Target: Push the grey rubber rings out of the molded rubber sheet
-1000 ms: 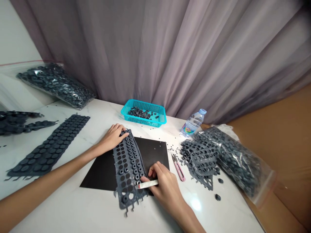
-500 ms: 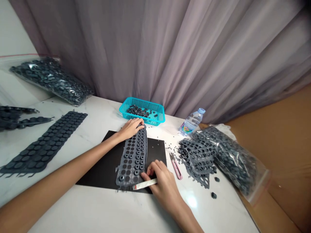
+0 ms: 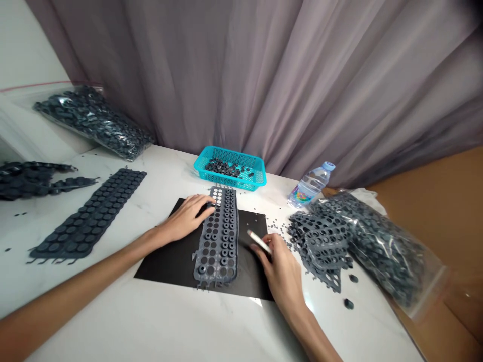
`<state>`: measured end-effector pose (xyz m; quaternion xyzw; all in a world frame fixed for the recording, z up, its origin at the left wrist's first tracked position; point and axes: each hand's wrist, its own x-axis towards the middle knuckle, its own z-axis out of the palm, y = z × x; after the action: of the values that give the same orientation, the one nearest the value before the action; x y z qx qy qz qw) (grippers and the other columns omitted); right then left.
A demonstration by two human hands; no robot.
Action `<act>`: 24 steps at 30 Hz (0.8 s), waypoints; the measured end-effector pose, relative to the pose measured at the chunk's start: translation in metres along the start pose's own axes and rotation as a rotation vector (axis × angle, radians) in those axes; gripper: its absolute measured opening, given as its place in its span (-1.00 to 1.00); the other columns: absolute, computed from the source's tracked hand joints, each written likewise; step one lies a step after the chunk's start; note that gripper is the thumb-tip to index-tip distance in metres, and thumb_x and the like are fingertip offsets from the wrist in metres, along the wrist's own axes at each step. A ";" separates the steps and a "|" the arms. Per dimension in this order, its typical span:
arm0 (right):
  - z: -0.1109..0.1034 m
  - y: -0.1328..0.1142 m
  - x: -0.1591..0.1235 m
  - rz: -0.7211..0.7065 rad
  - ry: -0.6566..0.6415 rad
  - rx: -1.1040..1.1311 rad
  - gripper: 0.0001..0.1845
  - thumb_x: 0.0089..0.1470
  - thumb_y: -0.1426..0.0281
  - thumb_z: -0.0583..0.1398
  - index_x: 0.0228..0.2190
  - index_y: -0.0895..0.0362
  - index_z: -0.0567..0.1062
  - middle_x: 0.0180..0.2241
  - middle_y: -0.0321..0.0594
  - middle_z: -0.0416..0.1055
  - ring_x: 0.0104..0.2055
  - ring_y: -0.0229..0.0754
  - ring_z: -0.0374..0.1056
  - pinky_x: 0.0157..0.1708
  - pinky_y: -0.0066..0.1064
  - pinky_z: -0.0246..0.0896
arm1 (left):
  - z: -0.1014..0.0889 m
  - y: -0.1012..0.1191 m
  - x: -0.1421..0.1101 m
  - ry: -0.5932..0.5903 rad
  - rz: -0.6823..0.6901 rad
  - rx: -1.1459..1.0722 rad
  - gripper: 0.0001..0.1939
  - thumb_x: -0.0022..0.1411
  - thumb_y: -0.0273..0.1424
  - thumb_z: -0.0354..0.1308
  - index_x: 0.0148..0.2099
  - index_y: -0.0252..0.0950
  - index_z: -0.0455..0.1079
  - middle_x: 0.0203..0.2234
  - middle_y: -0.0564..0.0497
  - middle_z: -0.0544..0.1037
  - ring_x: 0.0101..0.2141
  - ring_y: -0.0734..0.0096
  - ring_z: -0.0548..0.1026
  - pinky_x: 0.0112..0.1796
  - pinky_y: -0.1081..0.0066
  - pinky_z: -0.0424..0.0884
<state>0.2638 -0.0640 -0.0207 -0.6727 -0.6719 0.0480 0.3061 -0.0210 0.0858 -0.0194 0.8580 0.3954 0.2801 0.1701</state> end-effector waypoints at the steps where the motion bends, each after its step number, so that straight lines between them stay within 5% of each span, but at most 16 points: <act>1: 0.000 0.002 0.000 -0.013 0.013 -0.024 -0.65 0.44 0.01 0.12 -0.10 0.04 0.41 -0.21 -0.12 0.51 -0.22 0.04 0.49 -0.32 -0.26 0.27 | -0.001 0.006 -0.009 -0.030 0.010 0.004 -0.58 0.60 -0.06 -0.08 0.24 -0.15 0.39 0.20 -0.07 0.54 0.27 0.10 0.41 0.36 0.06 0.18; 6: 0.004 -0.003 -0.004 -0.067 -0.010 -0.045 -0.65 0.50 0.14 0.02 0.08 0.06 0.40 0.00 0.03 0.45 0.08 0.17 0.40 0.00 -0.02 0.39 | 0.004 0.024 -0.029 -0.218 0.042 0.128 -0.30 0.55 0.13 -0.10 0.48 -0.19 0.17 0.49 -0.13 0.20 0.49 0.07 0.09 0.49 -0.05 -0.33; 10: 0.003 -0.009 -0.003 -0.107 0.026 0.026 -0.65 0.49 0.16 0.04 0.12 0.06 0.43 0.05 0.04 0.43 0.11 0.16 0.35 0.10 0.05 0.34 | 0.008 0.023 -0.032 -0.272 0.034 0.182 -0.20 0.55 0.17 -0.20 0.58 -0.22 -0.01 0.56 -0.12 0.01 0.54 0.15 -0.11 0.50 0.00 -0.35; 12: 0.000 -0.008 0.003 -0.132 0.028 0.100 -0.68 0.51 0.18 0.03 -0.01 0.06 0.49 -0.02 0.00 0.48 0.05 0.12 0.38 0.09 0.01 0.33 | 0.009 0.023 -0.032 -0.258 0.040 0.189 -0.19 0.55 0.17 -0.20 0.59 -0.20 -0.03 0.56 -0.10 -0.01 0.55 0.17 -0.12 0.51 0.02 -0.32; 15: -0.011 -0.007 0.019 -0.145 -0.017 0.188 -0.48 0.55 0.20 -0.05 -0.41 0.04 0.47 -0.41 -0.16 0.44 -0.24 0.00 0.40 -0.12 -0.12 0.33 | 0.009 0.023 -0.033 -0.249 0.040 0.189 -0.19 0.55 0.17 -0.20 0.60 -0.17 -0.05 0.57 -0.06 -0.04 0.55 0.18 -0.12 0.51 0.04 -0.28; 17: -0.024 -0.016 0.029 -0.191 0.002 0.195 -0.50 0.55 0.21 -0.02 -0.39 0.04 0.50 -0.44 -0.18 0.43 -0.26 0.00 0.39 -0.14 -0.12 0.32 | 0.009 0.024 -0.033 -0.248 0.029 0.193 -0.18 0.54 0.18 -0.20 0.60 -0.18 -0.06 0.57 -0.06 -0.06 0.55 0.18 -0.13 0.51 0.04 -0.27; 20: -0.058 -0.044 0.029 -0.329 -0.133 0.333 -0.78 0.51 0.32 0.09 -0.06 0.02 0.55 -0.13 -0.12 0.56 -0.04 0.02 0.45 0.02 -0.09 0.35 | 0.011 0.024 -0.033 -0.218 0.014 0.195 -0.17 0.54 0.19 -0.20 0.60 -0.20 -0.08 0.57 -0.07 -0.05 0.55 0.17 -0.13 0.51 0.05 -0.23; 24: -0.113 -0.077 -0.010 -0.438 -0.214 0.491 -0.73 0.47 0.36 0.15 0.08 -0.17 0.54 -0.08 -0.16 0.58 -0.07 0.01 0.51 -0.14 -0.14 0.49 | 0.012 0.023 -0.033 -0.203 0.031 0.189 -0.19 0.54 0.17 -0.20 0.59 -0.18 -0.07 0.56 -0.07 0.01 0.54 0.17 -0.08 0.51 0.06 -0.22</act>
<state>0.2498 -0.1197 0.1040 -0.4101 -0.7970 0.2117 0.3896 -0.0176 0.0449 -0.0284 0.9001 0.3877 0.1559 0.1231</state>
